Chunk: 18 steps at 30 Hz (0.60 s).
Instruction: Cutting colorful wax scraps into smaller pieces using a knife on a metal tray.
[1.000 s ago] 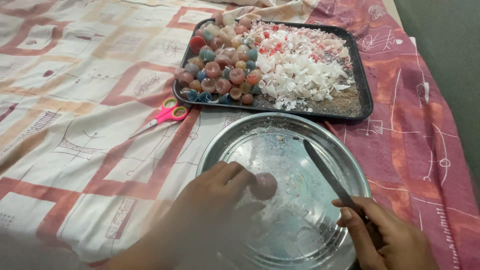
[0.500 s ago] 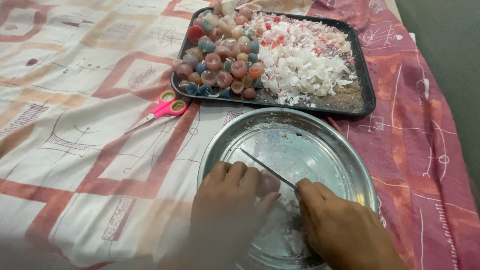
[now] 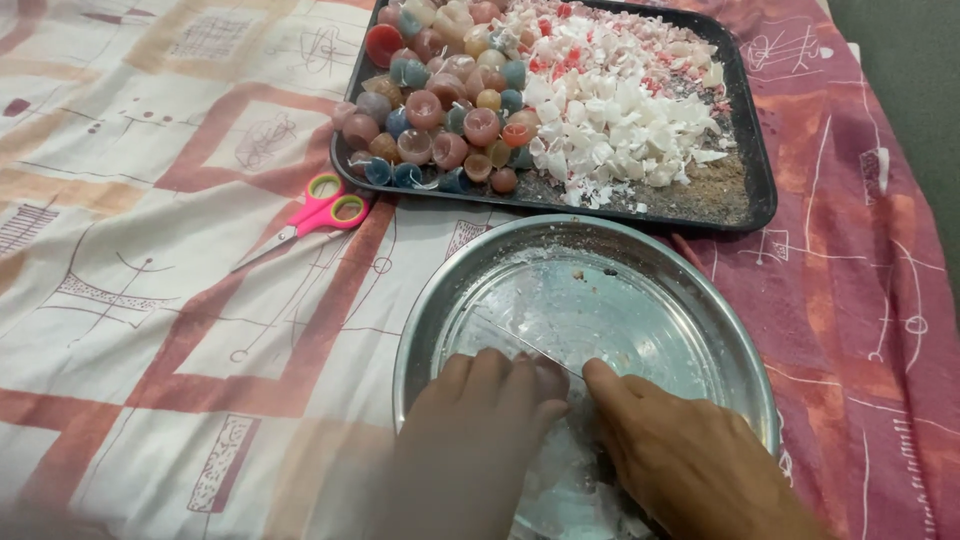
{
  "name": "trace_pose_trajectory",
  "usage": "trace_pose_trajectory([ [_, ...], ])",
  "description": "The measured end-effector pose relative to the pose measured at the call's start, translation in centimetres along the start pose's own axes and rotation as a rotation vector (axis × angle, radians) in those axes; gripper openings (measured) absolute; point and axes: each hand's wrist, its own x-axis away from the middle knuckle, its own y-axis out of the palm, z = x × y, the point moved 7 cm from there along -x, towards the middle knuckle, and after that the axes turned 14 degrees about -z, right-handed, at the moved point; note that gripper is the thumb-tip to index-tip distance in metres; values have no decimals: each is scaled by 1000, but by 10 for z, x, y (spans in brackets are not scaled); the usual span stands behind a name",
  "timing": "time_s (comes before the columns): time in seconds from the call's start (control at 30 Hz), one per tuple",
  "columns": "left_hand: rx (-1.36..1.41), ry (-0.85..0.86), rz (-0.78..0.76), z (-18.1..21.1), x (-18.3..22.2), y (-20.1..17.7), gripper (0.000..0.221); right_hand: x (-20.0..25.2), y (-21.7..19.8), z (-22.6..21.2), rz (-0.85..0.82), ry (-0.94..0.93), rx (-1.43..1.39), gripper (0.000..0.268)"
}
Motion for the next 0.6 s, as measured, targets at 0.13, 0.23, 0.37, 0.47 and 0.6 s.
trace_pose_trajectory([
  [0.13,-30,7,-39,-3,-4,7,35,-4,-24,-13,-75,29,-14,24],
  [0.23,17,-43,-153,-9,-4,19,36,-3,-24,-9,-113,50,-15,20],
  [0.37,90,28,-95,-11,-3,16,34,3,-29,-5,-63,12,-47,23],
  [0.47,152,66,-48,-10,4,20,29,10,-27,-5,-81,33,-66,26],
  [0.6,220,-22,-72,-14,3,21,27,10,-24,-1,-119,86,-47,32],
])
